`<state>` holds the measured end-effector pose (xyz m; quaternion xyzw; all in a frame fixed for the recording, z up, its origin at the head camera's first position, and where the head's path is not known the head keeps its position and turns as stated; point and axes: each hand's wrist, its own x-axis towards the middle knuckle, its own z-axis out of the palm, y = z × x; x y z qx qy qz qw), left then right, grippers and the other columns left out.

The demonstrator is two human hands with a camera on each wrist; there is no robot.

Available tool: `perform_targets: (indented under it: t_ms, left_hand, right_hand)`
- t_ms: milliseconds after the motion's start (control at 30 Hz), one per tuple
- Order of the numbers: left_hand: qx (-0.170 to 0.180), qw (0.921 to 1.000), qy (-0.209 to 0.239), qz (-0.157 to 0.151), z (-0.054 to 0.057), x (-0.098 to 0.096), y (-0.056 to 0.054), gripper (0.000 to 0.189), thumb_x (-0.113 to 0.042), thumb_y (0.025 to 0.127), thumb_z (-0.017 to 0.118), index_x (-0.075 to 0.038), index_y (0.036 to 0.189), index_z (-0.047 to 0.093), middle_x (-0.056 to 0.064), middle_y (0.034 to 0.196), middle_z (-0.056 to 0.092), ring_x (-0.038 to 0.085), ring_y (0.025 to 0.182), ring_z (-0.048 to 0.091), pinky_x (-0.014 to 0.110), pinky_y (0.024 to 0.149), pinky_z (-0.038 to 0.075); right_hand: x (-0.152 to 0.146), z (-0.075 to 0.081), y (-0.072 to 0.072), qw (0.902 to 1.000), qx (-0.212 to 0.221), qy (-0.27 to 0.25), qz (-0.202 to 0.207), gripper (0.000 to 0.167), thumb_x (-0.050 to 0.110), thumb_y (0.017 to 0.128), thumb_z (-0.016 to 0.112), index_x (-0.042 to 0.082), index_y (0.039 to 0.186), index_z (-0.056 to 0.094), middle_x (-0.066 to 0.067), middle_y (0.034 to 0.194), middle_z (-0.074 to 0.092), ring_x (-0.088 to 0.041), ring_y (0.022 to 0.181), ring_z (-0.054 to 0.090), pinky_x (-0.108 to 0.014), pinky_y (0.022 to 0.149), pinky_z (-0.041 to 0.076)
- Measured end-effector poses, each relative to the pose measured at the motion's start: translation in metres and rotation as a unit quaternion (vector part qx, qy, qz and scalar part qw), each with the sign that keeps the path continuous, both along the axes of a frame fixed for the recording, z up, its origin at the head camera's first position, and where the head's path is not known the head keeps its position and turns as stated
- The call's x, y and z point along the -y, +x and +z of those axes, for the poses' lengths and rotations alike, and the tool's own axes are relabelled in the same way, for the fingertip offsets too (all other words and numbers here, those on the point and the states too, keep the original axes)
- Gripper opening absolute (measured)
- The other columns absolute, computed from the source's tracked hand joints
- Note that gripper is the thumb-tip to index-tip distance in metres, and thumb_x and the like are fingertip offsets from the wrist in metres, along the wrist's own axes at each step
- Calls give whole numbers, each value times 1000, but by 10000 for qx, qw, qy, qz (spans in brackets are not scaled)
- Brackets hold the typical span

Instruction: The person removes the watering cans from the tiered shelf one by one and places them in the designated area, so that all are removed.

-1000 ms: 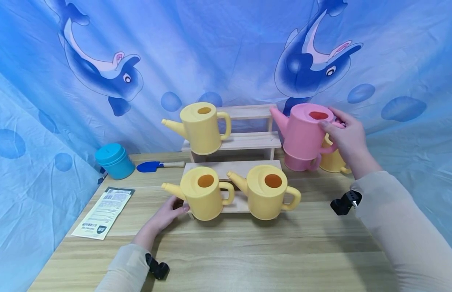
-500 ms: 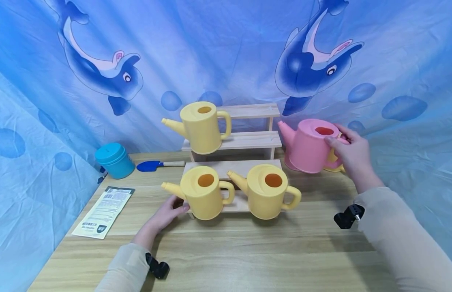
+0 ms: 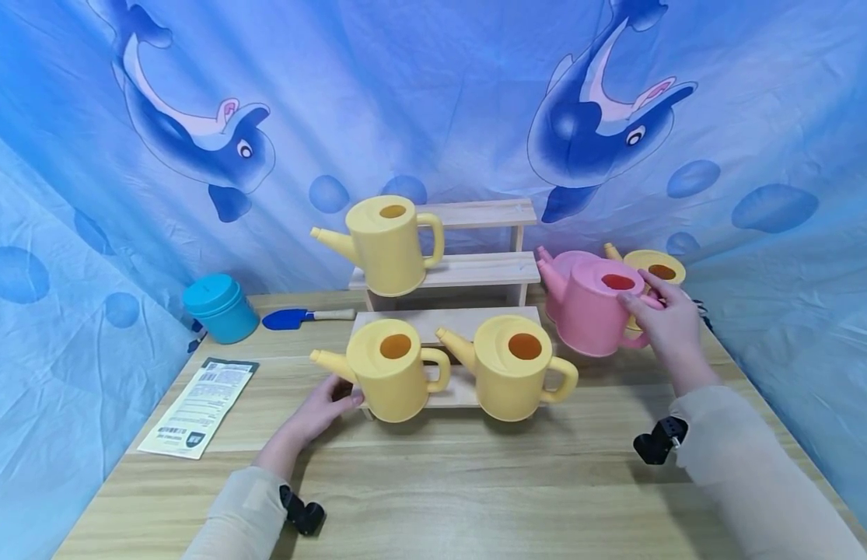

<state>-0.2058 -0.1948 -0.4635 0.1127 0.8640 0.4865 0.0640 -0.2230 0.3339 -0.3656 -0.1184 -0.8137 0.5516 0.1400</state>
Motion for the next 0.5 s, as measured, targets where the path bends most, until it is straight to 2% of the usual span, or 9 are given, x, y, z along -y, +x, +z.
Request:
perform_targets:
  t_ms: [100, 233, 500]
  left_hand:
    - [41, 10000, 26, -49, 13, -4, 7, 54, -31, 86, 67, -12, 133, 48, 15, 136, 48, 34, 128, 39, 53, 106, 27]
    - [80, 9999, -17, -117, 31, -9, 15, 54, -29, 87, 66, -8, 133, 47, 17, 135, 48, 35, 127, 40, 52, 105, 29]
    - [183, 9998, -48, -98, 34, -10, 16, 57, -31, 86, 67, -10, 135, 46, 15, 138, 46, 33, 129, 38, 50, 107, 26]
  right_hand:
    - [0, -6, 3, 9999, 95, 108, -13, 72, 50, 84, 62, 23, 146, 35, 3, 111, 43, -7, 86, 45, -14, 62, 50]
    - [0, -14, 6, 9997, 212, 152, 38, 74, 54, 83, 60, 27, 146, 33, -3, 122, 39, -11, 93, 43, -14, 65, 50]
    - [2, -31, 5, 9981, 224, 572, -27, 70, 49, 86, 60, 23, 146, 35, -8, 119, 40, -22, 96, 39, -16, 61, 49]
